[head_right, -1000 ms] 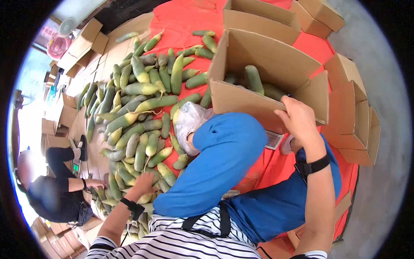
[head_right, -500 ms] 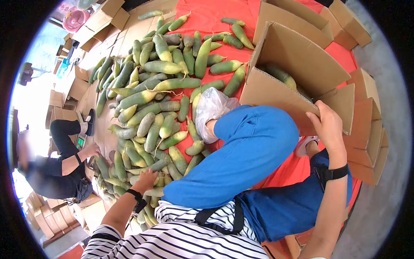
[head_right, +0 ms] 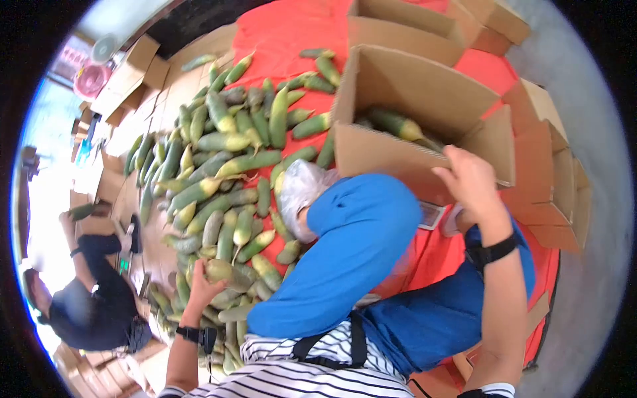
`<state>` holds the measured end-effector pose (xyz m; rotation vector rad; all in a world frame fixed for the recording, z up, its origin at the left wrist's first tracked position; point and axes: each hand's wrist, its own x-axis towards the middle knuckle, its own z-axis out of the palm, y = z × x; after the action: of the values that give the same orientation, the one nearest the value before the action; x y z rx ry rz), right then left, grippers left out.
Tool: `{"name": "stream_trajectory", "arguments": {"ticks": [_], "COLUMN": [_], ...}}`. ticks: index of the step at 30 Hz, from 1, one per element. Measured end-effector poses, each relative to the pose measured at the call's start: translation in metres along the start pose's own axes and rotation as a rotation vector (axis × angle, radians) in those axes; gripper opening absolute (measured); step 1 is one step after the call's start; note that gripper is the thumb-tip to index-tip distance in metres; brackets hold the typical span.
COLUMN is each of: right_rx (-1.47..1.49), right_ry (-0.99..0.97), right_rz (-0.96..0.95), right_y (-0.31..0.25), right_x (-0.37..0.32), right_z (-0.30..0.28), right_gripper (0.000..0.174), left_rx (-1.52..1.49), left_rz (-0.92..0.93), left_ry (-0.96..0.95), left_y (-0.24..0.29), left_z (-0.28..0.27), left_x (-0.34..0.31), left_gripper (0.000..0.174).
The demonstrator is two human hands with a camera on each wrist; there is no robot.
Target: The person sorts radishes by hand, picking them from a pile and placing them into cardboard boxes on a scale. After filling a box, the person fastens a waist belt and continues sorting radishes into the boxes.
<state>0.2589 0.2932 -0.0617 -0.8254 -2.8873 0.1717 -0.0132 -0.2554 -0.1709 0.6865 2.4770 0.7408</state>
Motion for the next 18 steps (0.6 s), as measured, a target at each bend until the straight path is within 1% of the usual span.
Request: {"name": "stream_trajectory", "arguments": {"ticks": [1,2,3,4,6,8,10,12,14,16,18], "right_rx": [0.013,-0.017,0.0,0.01,0.042,0.04,0.039,0.066,0.057,0.073,0.072], "right_ry": [0.134,0.024,0.049,0.033,0.008,-0.007,-0.024,-0.011,-0.027,-0.03,-0.016], "right_rz": [-0.092,-0.04,-0.048,-0.039,-0.015,-0.004,0.008,0.003,0.014,0.024,0.039], "right_y": [0.003,0.001,0.0,-0.003,-0.005,-0.005,-0.005,-0.006,-0.009,-0.009,-0.007], "right_x": [-0.001,0.0,-0.001,0.0,0.001,0.001,0.001,0.0,0.0,-0.001,-0.002], "right_z": [0.006,0.001,0.001,-0.003,-0.005,-0.006,-0.007,-0.008,-0.011,-0.011,-0.011], "right_gripper": [0.03,0.028,0.027,0.027,0.026,0.025,0.025,0.025,0.025,0.024,0.024], "left_rx": [-0.151,-0.169,-0.39,-0.612,-0.66,-0.854,-0.941,-0.972,-0.81,-0.656,-0.622], "left_rz": [-0.083,-0.047,0.06,0.158,0.306,0.492,0.585,0.565,0.572,0.516,0.484], "left_ry": [0.04,0.024,0.083,0.144,0.143,0.155,0.147,0.099,-0.013,-0.064,-0.097], "left_y": [0.042,0.069,0.092,0.117,0.184,0.248,0.311,0.36,0.38,0.379,0.359], "left_z": [-0.003,-0.004,-0.004,-0.006,-0.022,-0.025,-0.018,0.002,0.033,0.054,0.061], "left_x": [0.007,0.019,0.033,0.043,0.062,0.077,0.089,0.104,0.135,0.147,0.143], "left_gripper": [0.076,0.076,0.077,0.079,0.078,0.077,0.075,0.073,0.07,0.069,0.062]}}
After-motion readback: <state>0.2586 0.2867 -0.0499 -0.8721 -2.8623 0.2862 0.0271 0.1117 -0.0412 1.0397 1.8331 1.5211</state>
